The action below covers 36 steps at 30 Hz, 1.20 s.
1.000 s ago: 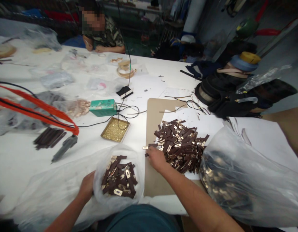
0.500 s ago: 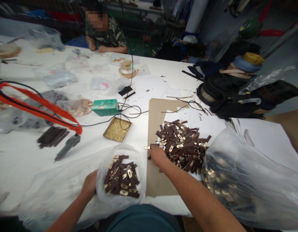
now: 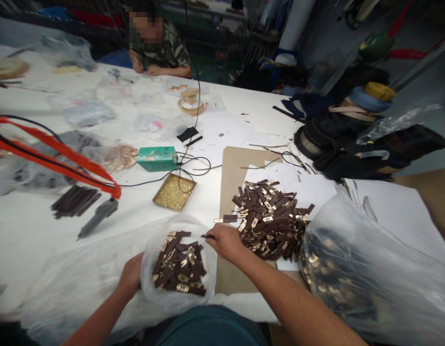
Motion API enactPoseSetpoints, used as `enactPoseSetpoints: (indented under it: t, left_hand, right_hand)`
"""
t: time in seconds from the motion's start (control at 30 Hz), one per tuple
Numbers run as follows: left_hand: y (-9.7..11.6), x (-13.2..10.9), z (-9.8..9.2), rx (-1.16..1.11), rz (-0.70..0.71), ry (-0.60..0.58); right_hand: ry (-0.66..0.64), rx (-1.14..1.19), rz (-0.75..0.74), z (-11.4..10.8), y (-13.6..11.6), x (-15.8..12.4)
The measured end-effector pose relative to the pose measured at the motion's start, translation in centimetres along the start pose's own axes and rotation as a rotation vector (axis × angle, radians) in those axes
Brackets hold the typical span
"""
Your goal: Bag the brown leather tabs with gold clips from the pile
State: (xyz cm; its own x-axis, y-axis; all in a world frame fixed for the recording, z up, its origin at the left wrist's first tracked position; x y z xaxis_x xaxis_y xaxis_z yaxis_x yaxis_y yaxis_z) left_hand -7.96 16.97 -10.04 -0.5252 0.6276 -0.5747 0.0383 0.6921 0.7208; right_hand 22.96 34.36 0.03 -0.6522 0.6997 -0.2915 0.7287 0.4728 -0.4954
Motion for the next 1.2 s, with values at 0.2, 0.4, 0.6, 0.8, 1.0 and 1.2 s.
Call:
enactPoseSetpoints:
  t: [0.2,0.4,0.6,0.8,1.0,1.2]
  left_hand:
    - [0.1,-0.1,0.0,0.016,-0.012,0.002]
    - [0.1,-0.1,0.1,0.008,-0.013,-0.004]
    - [-0.1,0.1,0.0,0.011,-0.009,-0.013]
    - [0.1,-0.1,0.0,0.009,-0.017,0.000]
    - [0.0,0.2,-0.1,0.015,-0.013,0.011]
    - [0.3,0.1,0.0,0.030,-0.002,0.002]
  right_hand:
    - [0.103,0.065,0.172,-0.3,2.2,2.1]
    - [-0.016,-0.482,0.308,0.3,8.3,1.8]
    - [-0.043,-0.516,0.297,1.4,7.6,1.8]
    - [0.001,-0.481,0.329,-0.8,7.3,1.7]
    - [0.050,-0.030,0.086,0.9,-1.1,-0.5]
    - [-0.032,-0.098,0.105,0.9,1.1,-0.3]
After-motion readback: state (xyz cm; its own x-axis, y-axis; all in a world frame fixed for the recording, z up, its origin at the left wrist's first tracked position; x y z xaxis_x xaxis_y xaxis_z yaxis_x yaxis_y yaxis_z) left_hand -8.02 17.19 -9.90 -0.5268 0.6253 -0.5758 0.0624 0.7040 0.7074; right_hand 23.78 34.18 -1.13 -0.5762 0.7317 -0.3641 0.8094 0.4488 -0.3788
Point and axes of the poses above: each hand's wrist, its own x-axis towards the middle knuckle, its own z-axis out of the palm, y = z × x, the point moved 7 cm from there along x, towards the middle knuckle, and after that the axes turned 7 degrees about -x, right-handed, at the moved point
